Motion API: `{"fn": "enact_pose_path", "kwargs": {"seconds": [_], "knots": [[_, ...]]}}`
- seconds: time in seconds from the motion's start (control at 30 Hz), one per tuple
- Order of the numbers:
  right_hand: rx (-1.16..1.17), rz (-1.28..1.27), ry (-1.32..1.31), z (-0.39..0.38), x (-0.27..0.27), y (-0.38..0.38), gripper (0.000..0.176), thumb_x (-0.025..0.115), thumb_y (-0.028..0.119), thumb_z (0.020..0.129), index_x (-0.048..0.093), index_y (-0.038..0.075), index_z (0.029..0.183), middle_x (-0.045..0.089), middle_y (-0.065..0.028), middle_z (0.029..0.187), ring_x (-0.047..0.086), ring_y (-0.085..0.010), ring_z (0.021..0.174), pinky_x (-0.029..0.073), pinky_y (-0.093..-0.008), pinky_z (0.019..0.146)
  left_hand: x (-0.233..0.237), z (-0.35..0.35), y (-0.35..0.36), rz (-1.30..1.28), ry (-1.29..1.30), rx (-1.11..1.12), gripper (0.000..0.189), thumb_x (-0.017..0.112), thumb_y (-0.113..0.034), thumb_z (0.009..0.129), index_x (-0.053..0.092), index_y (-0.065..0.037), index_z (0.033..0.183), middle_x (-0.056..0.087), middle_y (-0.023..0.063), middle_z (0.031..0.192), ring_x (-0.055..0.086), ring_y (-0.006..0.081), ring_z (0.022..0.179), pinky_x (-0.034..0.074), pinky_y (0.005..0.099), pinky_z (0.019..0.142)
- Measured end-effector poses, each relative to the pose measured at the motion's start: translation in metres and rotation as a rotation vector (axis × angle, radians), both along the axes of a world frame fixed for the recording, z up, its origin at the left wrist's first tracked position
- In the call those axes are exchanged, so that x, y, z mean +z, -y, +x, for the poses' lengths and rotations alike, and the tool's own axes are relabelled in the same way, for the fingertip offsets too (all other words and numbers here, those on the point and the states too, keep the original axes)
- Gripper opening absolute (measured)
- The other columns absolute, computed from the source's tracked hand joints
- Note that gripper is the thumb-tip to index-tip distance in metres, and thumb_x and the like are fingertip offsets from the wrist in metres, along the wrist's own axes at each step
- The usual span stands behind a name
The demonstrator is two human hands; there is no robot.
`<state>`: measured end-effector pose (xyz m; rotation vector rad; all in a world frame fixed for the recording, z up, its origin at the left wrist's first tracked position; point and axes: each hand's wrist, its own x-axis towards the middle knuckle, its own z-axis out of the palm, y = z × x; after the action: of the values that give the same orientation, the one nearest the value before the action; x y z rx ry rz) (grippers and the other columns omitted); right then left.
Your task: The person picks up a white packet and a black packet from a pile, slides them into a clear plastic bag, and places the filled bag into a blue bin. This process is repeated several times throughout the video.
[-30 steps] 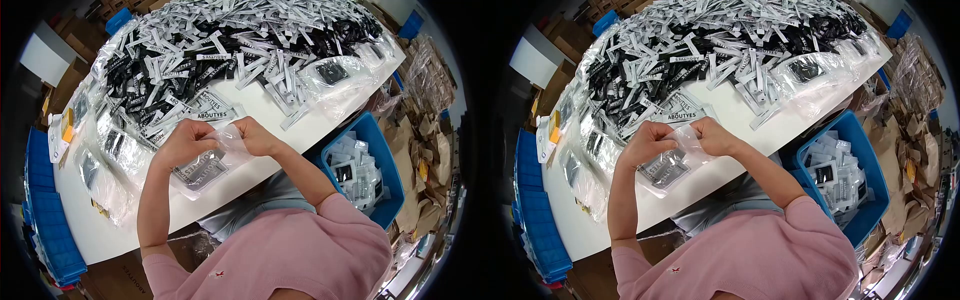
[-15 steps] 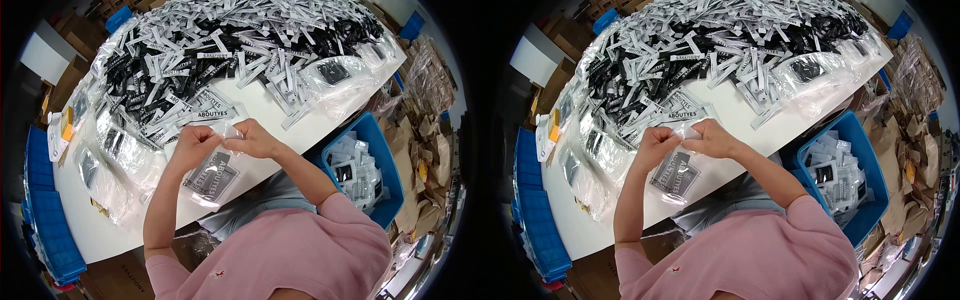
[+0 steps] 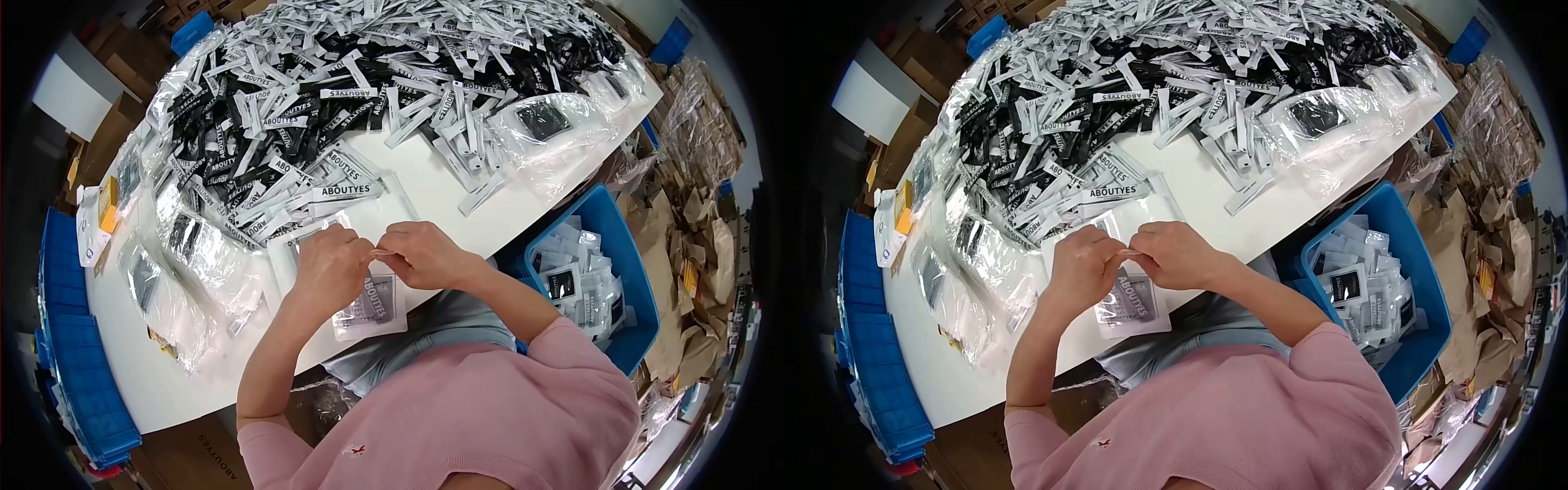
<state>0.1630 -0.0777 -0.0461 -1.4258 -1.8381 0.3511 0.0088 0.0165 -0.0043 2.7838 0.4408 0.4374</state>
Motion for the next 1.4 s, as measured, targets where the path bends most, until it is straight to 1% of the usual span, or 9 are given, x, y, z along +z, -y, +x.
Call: {"fn": "enact_pose_path", "kwargs": {"seconds": [0.23, 0.37, 0.47, 0.5, 0.63, 0.67, 0.87, 1.23, 1.4], "knots": [[-0.010, 0.002, 0.036, 0.050, 0.000, 0.053, 0.004, 0.062, 0.006, 0.076, 0.061, 0.003, 0.079, 0.053, -0.0101, 0.066, 0.051, -0.0268, 0.061, 0.042, -0.0348, 0.054, -0.028, 0.023, 0.010, -0.161, 0.031, -0.095, 0.017, 0.066, -0.022, 0.074, 0.059, -0.008, 0.067, 0.056, 0.0058, 0.054, 0.057, 0.0247, 0.051, 0.043, 0.0360, 0.048], [-0.550, -0.450, 0.009, 0.170, 0.008, 0.159, 0.020, 0.057, 0.016, 0.077, 0.054, -0.001, 0.067, 0.049, -0.0166, 0.061, 0.050, -0.0299, 0.055, 0.038, -0.0353, 0.051, -0.043, -0.007, -0.022, -0.262, -0.019, 0.189, 0.016, 0.069, -0.018, 0.072, 0.062, -0.008, 0.082, 0.057, 0.0059, 0.057, 0.057, 0.0227, 0.055, 0.044, 0.0335, 0.050], [-1.147, -0.287, 0.863, 0.217, 0.006, 0.231, 0.023, 0.062, 0.021, 0.076, 0.054, -0.001, 0.073, 0.052, -0.0162, 0.061, 0.052, -0.0314, 0.055, 0.041, -0.0380, 0.051, -0.060, -0.033, -0.028, -0.100, 0.141, 0.173, 0.028, 0.072, -0.020, 0.067, 0.062, -0.006, 0.090, 0.061, 0.0094, 0.077, 0.058, 0.0255, 0.076, 0.046, 0.0350, 0.062], [-1.154, -0.284, 0.862, 0.216, 0.004, 0.221, 0.023, 0.062, 0.021, 0.076, 0.054, -0.001, 0.073, 0.052, -0.0162, 0.061, 0.052, -0.0314, 0.055, 0.041, -0.0380, 0.051, -0.063, -0.034, -0.026, -0.142, 0.040, 0.155, 0.046, 0.075, -0.023, 0.063, 0.059, -0.005, 0.103, 0.055, 0.0149, 0.106, 0.050, 0.0318, 0.101, 0.042, 0.0404, 0.081], [-0.761, -0.118, -0.014, 0.161, -0.008, 0.105, 0.020, 0.060, 0.011, 0.079, 0.062, 0.002, 0.096, 0.062, -0.0177, 0.082, 0.061, -0.0317, 0.073, 0.049, -0.0353, 0.065, -0.072, -0.001, 0.003, -0.048, -0.114, 0.188, 0.062, 0.074, -0.027, 0.064, 0.051, -0.007, 0.118, 0.041, 0.0217, 0.125, 0.037, 0.0374, 0.118, 0.030, 0.0479, 0.096], [-0.606, 0.011, 0.057, 0.145, -0.023, 0.069, 0.018, 0.063, 0.007, 0.078, 0.063, 0.000, 0.094, 0.064, -0.0147, 0.079, 0.063, -0.0223, 0.067, 0.051, -0.0318, 0.062, -0.078, 0.004, 0.007, -0.038, -0.110, 0.190, 0.062, 0.074, -0.027, 0.064, 0.051, -0.007, 0.118, 0.041, 0.0217, 0.125, 0.037, 0.0374, 0.118, 0.030, 0.0479, 0.096], [-0.617, -0.300, 0.585, 0.116, -0.065, -0.063, 0.051, 0.059, 0.016, 0.079, 0.038, 0.001, 0.123, 0.052, -0.0163, 0.104, 0.051, -0.0326, 0.097, 0.047, -0.0368, 0.078, -0.098, -0.008, 0.018, 0.048, 0.054, 0.171, 0.057, 0.072, -0.022, 0.063, 0.054, -0.011, 0.116, 0.043, 0.0190, 0.126, 0.039, 0.0348, 0.119, 0.029, 0.0485, 0.098], [-0.535, -0.249, 0.486, 0.133, -0.073, -0.041, 0.026, 0.054, 0.015, 0.082, 0.052, 0.000, 0.103, 0.050, -0.0157, 0.093, 0.054, -0.0317, 0.087, 0.048, -0.0406, 0.072, -0.099, -0.019, 0.021, 0.064, 0.117, 0.207, 0.053, 0.069, -0.022, 0.063, 0.056, -0.014, 0.113, 0.046, 0.0141, 0.123, 0.044, 0.0312, 0.115, 0.031, 0.0465, 0.098], [-0.269, -0.349, -0.237, 0.116, -0.021, -0.092, 0.030, 0.051, 0.028, 0.088, 0.062, 0.001, 0.080, 0.058, -0.0100, 0.062, 0.057, -0.0194, 0.051, 0.046, -0.0342, 0.052, -0.098, -0.018, 0.020, 0.052, 0.120, 0.214, 0.050, 0.069, -0.024, 0.063, 0.058, -0.015, 0.112, 0.048, 0.0144, 0.122, 0.044, 0.0314, 0.115, 0.032, 0.0471, 0.097]]}}
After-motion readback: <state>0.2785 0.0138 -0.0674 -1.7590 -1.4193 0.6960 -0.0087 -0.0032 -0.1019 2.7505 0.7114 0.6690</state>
